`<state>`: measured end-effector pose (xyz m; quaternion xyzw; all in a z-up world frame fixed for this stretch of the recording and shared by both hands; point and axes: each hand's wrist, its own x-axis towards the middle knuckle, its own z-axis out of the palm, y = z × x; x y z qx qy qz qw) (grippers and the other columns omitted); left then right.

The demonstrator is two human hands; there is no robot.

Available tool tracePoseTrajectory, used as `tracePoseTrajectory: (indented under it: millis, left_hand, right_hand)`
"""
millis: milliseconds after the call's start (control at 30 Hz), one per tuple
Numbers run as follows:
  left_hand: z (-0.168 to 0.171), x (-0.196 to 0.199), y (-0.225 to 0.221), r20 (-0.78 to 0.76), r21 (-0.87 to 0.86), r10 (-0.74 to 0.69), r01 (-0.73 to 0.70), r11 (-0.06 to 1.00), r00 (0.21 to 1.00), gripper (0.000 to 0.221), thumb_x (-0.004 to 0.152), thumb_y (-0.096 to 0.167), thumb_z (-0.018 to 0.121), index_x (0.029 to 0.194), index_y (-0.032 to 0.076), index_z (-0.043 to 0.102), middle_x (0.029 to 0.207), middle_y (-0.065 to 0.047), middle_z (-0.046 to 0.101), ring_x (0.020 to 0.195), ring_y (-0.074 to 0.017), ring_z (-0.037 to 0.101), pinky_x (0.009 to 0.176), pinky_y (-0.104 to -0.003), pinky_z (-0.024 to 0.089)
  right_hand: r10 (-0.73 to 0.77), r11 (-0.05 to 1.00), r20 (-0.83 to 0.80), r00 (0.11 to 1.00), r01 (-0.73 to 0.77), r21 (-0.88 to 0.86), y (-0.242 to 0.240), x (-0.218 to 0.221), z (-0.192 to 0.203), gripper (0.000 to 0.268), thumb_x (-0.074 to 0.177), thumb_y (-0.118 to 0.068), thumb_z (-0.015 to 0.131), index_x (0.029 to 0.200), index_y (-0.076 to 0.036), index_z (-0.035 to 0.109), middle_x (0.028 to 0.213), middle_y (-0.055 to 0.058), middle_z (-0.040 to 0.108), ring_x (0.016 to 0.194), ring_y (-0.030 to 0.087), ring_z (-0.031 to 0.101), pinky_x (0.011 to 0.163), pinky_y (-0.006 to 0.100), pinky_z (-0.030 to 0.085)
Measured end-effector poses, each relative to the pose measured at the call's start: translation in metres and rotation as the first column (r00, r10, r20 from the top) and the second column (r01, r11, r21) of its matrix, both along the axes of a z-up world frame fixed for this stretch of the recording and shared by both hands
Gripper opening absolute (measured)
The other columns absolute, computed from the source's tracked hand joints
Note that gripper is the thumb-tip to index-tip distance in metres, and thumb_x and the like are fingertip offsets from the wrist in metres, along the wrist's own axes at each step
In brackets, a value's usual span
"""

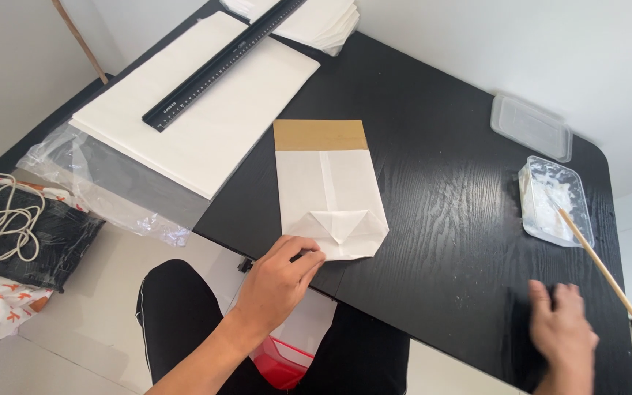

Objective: Folding the bottom of a paper bag and applying glue with a brush to seal it.

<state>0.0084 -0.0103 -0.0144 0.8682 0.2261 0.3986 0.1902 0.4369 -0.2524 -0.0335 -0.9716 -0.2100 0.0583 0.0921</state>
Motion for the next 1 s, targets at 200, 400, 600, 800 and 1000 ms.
tracePoseTrajectory:
  millis: [200, 400, 600, 800, 1000]
  left_hand:
    - [0.001, 0.002, 0.003, -0.015, 0.036, -0.033, 0.034, 0.999, 0.999, 0.011, 0.089, -0.005, 0.074, 0.097, 0.002, 0.073, 0.1, -0.008, 0.066, 0.095, -0.0247, 0.064, 0.07, -0.031, 0.062]
    - [0.005, -0.001, 0.005, -0.054, 0.095, -0.086, 0.091, 0.991, 0.995, 0.006, 0.091, 0.002, 0.075, 0.097, 0.003, 0.072, 0.1, -0.009, 0.066, 0.097, -0.0239, 0.063, 0.073, -0.031, 0.06]
    - [0.002, 0.004, 0.006, -0.181, 0.106, -0.065, 0.086, 0.991, 0.981, 0.032, 0.094, 0.021, 0.076, 0.121, 0.006, 0.068, 0.11, -0.01, 0.059, 0.097, -0.0257, 0.058, 0.083, -0.038, 0.056]
    - [0.0, 0.015, 0.007, -0.285, 0.106, -0.015, 0.047, 0.993, 0.958, 0.044, 0.095, 0.032, 0.073, 0.131, 0.007, 0.066, 0.111, -0.011, 0.056, 0.098, -0.028, 0.056, 0.077, -0.04, 0.055]
    - [0.001, 0.02, 0.009, -0.296, 0.128, 0.013, 0.026, 0.991, 0.955, 0.04, 0.093, 0.034, 0.075, 0.122, 0.007, 0.069, 0.11, -0.012, 0.058, 0.098, -0.028, 0.056, 0.078, -0.039, 0.054]
  right_hand:
    - [-0.122, 0.985, 0.007, 0.992, 0.121, 0.12, -0.028, 0.053, 0.029, 0.091, 0.104, -0.061, 0.034, 0.161, 0.009, 0.022, 0.161, 0.038, 0.03, 0.145, 0.055, 0.032, 0.119, 0.053, 0.021]
    - [-0.022, 0.938, 0.2, 0.98, -0.049, 0.344, -0.018, 0.066, 0.045, 0.061, 0.123, -0.034, 0.039, 0.162, 0.011, 0.026, 0.149, 0.042, 0.047, 0.133, 0.057, 0.044, 0.105, 0.059, 0.032]
    - [0.071, 0.843, 0.349, 0.934, -0.243, 0.479, -0.003, 0.089, 0.03, 0.047, 0.134, -0.03, 0.038, 0.16, 0.009, 0.043, 0.126, 0.031, 0.063, 0.111, 0.044, 0.061, 0.087, 0.054, 0.042]
    - [0.102, 0.818, 0.411, 0.906, -0.311, 0.483, 0.014, 0.06, 0.043, 0.034, 0.134, -0.025, 0.04, 0.156, 0.0, 0.051, 0.125, 0.016, 0.066, 0.102, 0.035, 0.06, 0.074, 0.051, 0.044]
    - [0.137, 0.821, 0.455, 0.88, -0.358, 0.445, 0.016, 0.049, 0.049, 0.031, 0.135, -0.021, 0.044, 0.153, -0.001, 0.06, 0.124, 0.016, 0.068, 0.108, 0.034, 0.06, 0.079, 0.052, 0.046]
